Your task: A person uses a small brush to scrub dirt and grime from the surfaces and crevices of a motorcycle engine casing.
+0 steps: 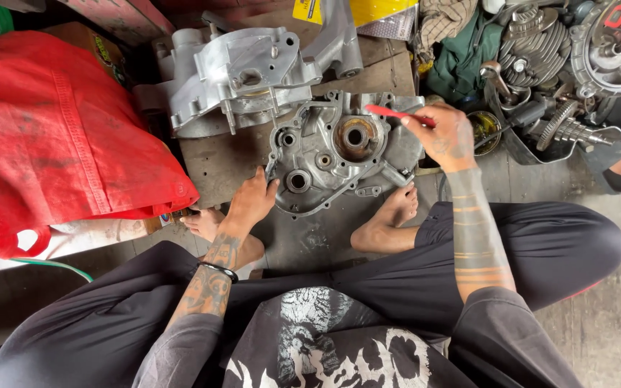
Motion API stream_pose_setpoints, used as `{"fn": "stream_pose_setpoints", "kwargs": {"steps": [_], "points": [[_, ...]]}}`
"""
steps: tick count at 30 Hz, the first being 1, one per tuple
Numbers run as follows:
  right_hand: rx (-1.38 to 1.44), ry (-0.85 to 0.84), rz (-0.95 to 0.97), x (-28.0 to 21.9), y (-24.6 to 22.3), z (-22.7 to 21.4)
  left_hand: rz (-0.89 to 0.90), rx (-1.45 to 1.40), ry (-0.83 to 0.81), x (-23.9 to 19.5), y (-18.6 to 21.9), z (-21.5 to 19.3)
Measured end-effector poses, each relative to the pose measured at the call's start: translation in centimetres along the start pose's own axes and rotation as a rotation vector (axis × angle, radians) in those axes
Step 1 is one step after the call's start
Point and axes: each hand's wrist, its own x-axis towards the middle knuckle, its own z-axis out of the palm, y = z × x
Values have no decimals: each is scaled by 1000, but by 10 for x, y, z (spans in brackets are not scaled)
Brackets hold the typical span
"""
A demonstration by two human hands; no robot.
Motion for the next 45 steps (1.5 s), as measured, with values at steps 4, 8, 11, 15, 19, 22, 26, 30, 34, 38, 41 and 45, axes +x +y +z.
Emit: {"fn": "stream_pose_setpoints", "kwargs": {"steps": [4,8,11,15,19,22,26,30,34,38,41,45], "points": [[-183,114,43,6,46,-4,-7,25,-33,0,0,0],[-83,58,15,4,11,-6,14,6,-20,6,-6,4],[-76,46,12,6,19,-2,24,-1,-17,10,-14,8],[-230,140,25,7,53,-11,34,-18,-17,7,-12,6],[-59,48,-111,6,8,0,48,-25,-32,6,-12,4],[-185,90,-42,6,42,0,33,-34,-15,5,-13,6],[-229,166,-65,9,43,-7,37,-7,-11,9,-11,4],[-141,99,-104,8,14,4,15,-24,-50,14,-18,10],[-280,237,-19,13,56,-4,20,-24,-57,11,-14,5],[-162,152,-108,10,15,-3,3,-31,-66,17,-17,9],[-155,166,-98,12,37,-4,15,-22,-58,19,-23,12],[-220,217,-98,16,55,-3,18,-12,-58,24,-28,17]]}}
